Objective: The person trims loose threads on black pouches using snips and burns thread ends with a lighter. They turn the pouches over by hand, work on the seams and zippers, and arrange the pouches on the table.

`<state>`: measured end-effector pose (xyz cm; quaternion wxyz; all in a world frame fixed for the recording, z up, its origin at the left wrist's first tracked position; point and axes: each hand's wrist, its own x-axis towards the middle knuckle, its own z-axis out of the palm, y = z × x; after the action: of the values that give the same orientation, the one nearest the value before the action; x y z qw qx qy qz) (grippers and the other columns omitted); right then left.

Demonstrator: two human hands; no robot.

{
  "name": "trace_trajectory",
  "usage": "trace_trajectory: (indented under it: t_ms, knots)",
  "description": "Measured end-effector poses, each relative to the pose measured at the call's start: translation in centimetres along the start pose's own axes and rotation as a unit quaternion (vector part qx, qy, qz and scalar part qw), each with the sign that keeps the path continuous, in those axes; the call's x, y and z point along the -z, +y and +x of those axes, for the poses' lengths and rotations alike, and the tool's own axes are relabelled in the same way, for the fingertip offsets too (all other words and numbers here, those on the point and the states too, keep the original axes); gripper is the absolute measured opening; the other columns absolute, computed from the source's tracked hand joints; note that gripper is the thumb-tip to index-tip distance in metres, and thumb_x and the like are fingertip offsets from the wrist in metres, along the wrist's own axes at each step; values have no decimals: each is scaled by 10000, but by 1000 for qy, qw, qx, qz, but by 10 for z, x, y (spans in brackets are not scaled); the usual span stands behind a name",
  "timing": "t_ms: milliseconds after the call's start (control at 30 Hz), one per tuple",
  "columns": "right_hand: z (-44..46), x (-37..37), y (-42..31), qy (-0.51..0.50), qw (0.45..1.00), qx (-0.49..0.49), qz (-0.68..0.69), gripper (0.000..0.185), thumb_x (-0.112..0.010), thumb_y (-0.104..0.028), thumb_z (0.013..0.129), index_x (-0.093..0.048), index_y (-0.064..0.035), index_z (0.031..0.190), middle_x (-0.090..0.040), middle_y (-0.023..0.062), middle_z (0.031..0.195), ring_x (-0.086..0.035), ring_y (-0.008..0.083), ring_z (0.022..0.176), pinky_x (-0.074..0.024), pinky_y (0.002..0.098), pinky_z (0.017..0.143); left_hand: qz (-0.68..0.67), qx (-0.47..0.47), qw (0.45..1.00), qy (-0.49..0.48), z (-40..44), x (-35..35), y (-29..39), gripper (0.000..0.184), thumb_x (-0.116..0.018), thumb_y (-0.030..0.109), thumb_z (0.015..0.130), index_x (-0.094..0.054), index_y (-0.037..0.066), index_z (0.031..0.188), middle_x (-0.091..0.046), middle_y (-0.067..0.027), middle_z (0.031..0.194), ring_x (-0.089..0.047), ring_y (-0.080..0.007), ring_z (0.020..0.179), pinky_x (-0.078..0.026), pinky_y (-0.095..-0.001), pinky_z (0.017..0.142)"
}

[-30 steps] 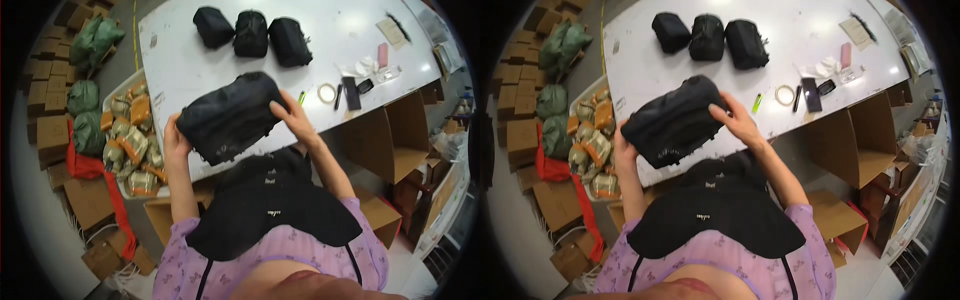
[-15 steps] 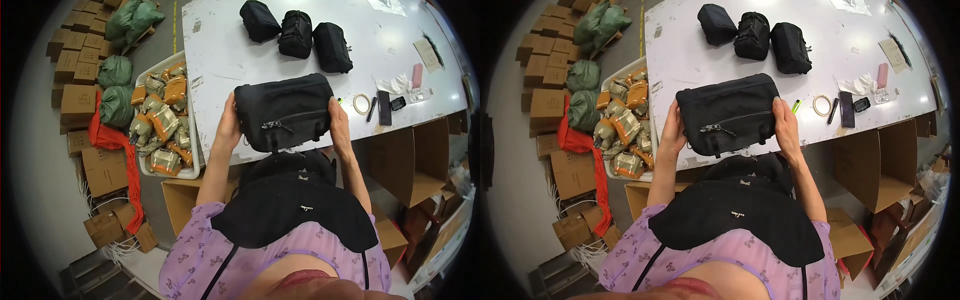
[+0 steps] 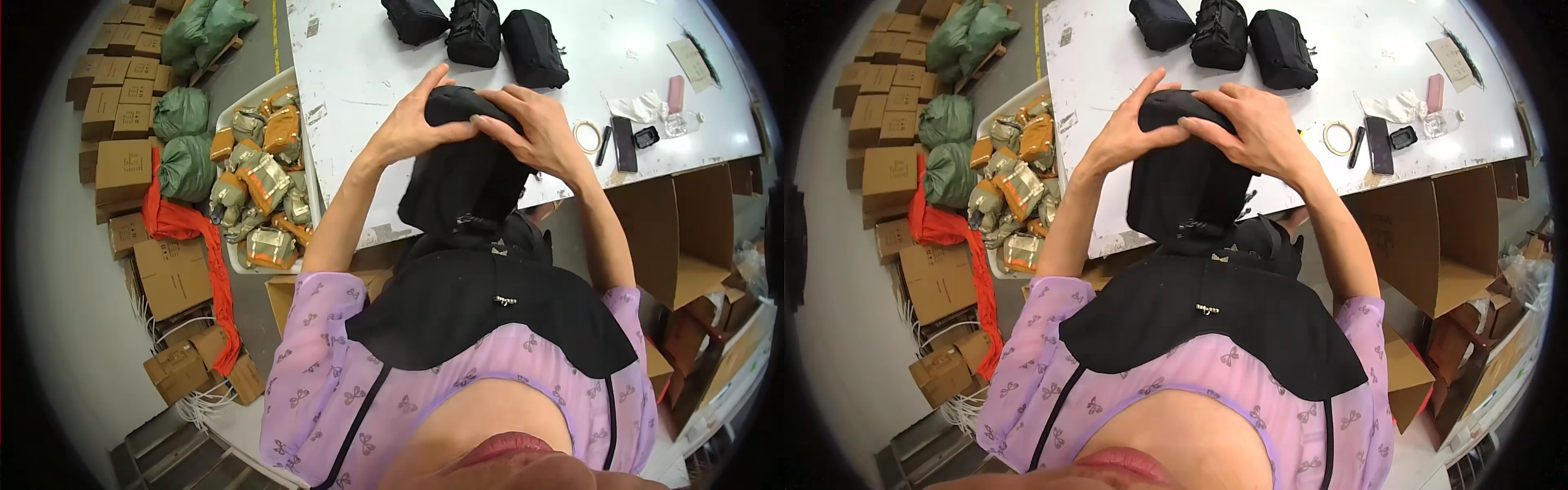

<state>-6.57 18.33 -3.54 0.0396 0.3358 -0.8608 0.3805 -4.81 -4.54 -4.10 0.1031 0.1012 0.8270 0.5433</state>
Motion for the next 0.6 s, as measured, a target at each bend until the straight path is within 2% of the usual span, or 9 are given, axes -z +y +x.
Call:
trace_trajectory:
  t_ms: [100, 133, 233, 267, 300, 367, 467, 533, 600]
  knots:
    - [2, -12, 12, 53, 992, -16, 114, 455, -660, -434, 872, -671, -56, 1123, -683, 165, 940, -656, 325, 911, -504, 377, 780, -71, 32, 996, 32, 4, -1, -3, 695, -828, 328, 748, -510, -31, 1250, -650, -104, 1056, -611, -180, 980, -470, -296, 896]
    - [-2, -15, 16, 24, 978, -89, 186, 487, -667, -438, 870, -645, -62, 1178, -667, 164, 1100, -639, 292, 1034, -490, 358, 850, -87, 48, 994, 44, 3, -4, -5, 614, -830, 305, 752, -553, -24, 1191, -657, -91, 1011, -616, -164, 937, -478, -284, 866]
    - [-17, -23, 27, 118, 969, -66, 207, 536, -681, -412, 870, -584, -58, 1260, -604, 152, 1239, -586, 280, 1135, -459, 362, 924, -215, 54, 967, 128, -5, -12, -18, 406, -810, 233, 784, -584, 7, 1035, -651, -52, 915, -603, -127, 845, -480, -257, 782]
    - [-29, -24, 28, 102, 963, -125, 214, 569, -691, -372, 871, -529, -60, 1319, -546, 134, 1315, -535, 286, 1192, -425, 373, 983, -217, 52, 960, 171, -8, -12, -27, 325, -780, 191, 826, -580, 21, 1019, -643, -52, 926, -594, -119, 843, -474, -249, 782]
    - [-43, -28, 33, 92, 953, -173, 231, 583, -692, -360, 875, -514, -32, 1323, -543, 164, 1306, -539, 284, 1189, -433, 381, 979, -254, 50, 943, 208, -10, -12, -25, 326, -773, 195, 836, -575, 19, 1027, -640, -53, 936, -590, -119, 851, -470, -249, 789]
    - [-67, -45, 33, 91, 931, -222, 275, 542, -686, -370, 882, -548, 2, 1252, -608, 153, 1162, -590, 212, 1043, -469, 327, 884, -328, 46, 900, 282, -16, -15, -22, 329, -759, 203, 856, -566, 13, 1043, -635, -55, 957, -581, -118, 868, -461, -248, 803]
    - [-81, -62, 38, 53, 847, -350, 397, 493, -689, -370, 887, -578, 26, 1160, -641, 91, 970, -579, 125, 865, -470, 268, 759, -343, 47, 879, 330, -21, -27, -29, 369, -742, 227, 877, -540, 1, 1087, -617, -57, 985, -563, -121, 898, -443, -253, 835]
    - [-82, -61, 39, 101, 859, -344, 365, 432, -687, -337, 897, -592, 26, 1113, -625, 45, 880, -543, 84, 798, -454, 245, 709, -307, 63, 887, 339, -24, -34, -32, 424, -742, 294, 875, -533, -9, 1087, -611, -62, 982, -554, -119, 897, -439, -261, 845]
    - [-75, -51, 31, 169, 869, -298, 356, 350, -675, -261, 914, -605, 31, 1093, -621, 29, 844, -541, 62, 771, -456, 232, 678, -281, 129, 910, 276, -32, -27, -25, 466, -739, 338, 869, -529, -17, 1087, -610, -70, 993, -548, -116, 914, -429, -256, 863]
